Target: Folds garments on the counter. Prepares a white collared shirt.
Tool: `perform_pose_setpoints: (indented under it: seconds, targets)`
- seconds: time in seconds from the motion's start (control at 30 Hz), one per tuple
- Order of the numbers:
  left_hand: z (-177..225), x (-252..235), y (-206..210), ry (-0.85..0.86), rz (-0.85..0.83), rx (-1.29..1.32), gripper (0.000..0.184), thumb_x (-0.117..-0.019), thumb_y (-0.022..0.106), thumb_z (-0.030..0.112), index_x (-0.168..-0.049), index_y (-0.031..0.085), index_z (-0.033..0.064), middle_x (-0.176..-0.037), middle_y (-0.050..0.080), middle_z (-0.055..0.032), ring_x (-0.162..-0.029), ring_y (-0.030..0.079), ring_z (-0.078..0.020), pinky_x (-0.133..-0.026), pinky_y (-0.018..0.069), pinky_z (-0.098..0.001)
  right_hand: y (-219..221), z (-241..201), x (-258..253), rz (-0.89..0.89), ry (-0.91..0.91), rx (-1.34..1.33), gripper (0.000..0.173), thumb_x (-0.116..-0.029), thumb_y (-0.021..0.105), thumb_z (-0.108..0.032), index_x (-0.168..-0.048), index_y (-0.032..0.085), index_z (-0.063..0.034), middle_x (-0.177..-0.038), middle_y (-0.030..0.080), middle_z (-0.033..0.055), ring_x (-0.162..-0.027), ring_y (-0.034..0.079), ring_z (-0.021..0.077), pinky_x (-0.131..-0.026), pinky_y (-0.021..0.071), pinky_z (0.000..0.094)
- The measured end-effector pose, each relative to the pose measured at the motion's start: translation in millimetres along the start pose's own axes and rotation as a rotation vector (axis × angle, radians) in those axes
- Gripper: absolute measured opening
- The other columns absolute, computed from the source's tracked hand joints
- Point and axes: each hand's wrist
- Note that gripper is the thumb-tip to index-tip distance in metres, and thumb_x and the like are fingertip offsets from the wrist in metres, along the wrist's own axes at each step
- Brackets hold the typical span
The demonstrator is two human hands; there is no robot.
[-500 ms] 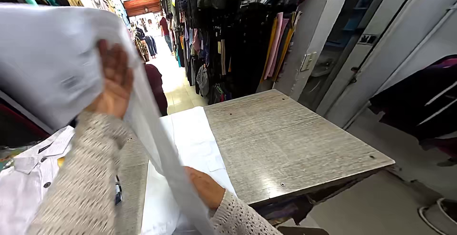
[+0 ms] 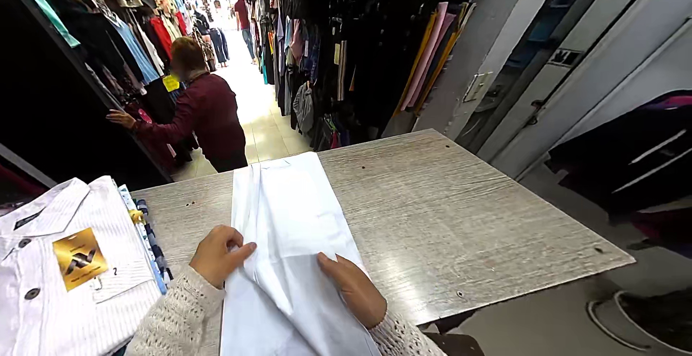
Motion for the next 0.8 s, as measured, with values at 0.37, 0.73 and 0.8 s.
perform_pose_setpoints:
  seconds: [0.37, 0.73, 0.8]
  targets:
    - [20.1, 18.2, -6.2, -0.305, 0.092, 0.885, 0.030, -0.1093, 0.038, 0.010, -0.136, 0.039, -0.0050, -0.103, 0.064, -0.0115, -0.083, 0.070, -0.0129, -0.075, 0.0595, -0.0294, -58.7, -31.2, -23.6, -0.376, 0.016, 0.255, 0.047, -0.1033, 0.044, -0.018, -0.147, 0.033, -0.0036, -0.114, 0.067, -0.0014, -0.097, 0.070, 0.0070, -0.088, 0.0595, 0.0291]
    - [16.3, 23.5, 3.7, -0.232, 0.050, 0.881, 0.039, -0.0949, 0.053, 0.000, -0.132, 0.044, -0.0051, -0.098, 0.071, -0.0015, -0.085, 0.070, -0.0056, -0.080, 0.0594, -0.0253, -26.3, -65.0, -225.9, -0.022, -0.015, 0.548, 0.065, -0.0987, 0.066, -0.017, -0.152, 0.033, 0.0022, -0.126, 0.063, 0.0245, -0.102, 0.067, 0.0285, -0.088, 0.0547, 0.0443]
    - [11.9, 25.7, 6.4, -0.209, 0.076, 0.931, 0.033, -0.0918, 0.054, 0.002, -0.124, 0.049, -0.0010, -0.095, 0.072, 0.0026, -0.084, 0.071, -0.0046, -0.079, 0.0602, -0.0244, -16.5, -62.4, -240.5, -0.057, -0.018, 0.612, 0.070, -0.0955, 0.071, -0.019, -0.152, 0.035, 0.0013, -0.126, 0.065, 0.0268, -0.105, 0.067, 0.0350, -0.092, 0.0531, 0.0518]
Point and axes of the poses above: each hand's wrist, its own x-axis away from the middle knuckle, its own y-axis out of the palm, z = x × y
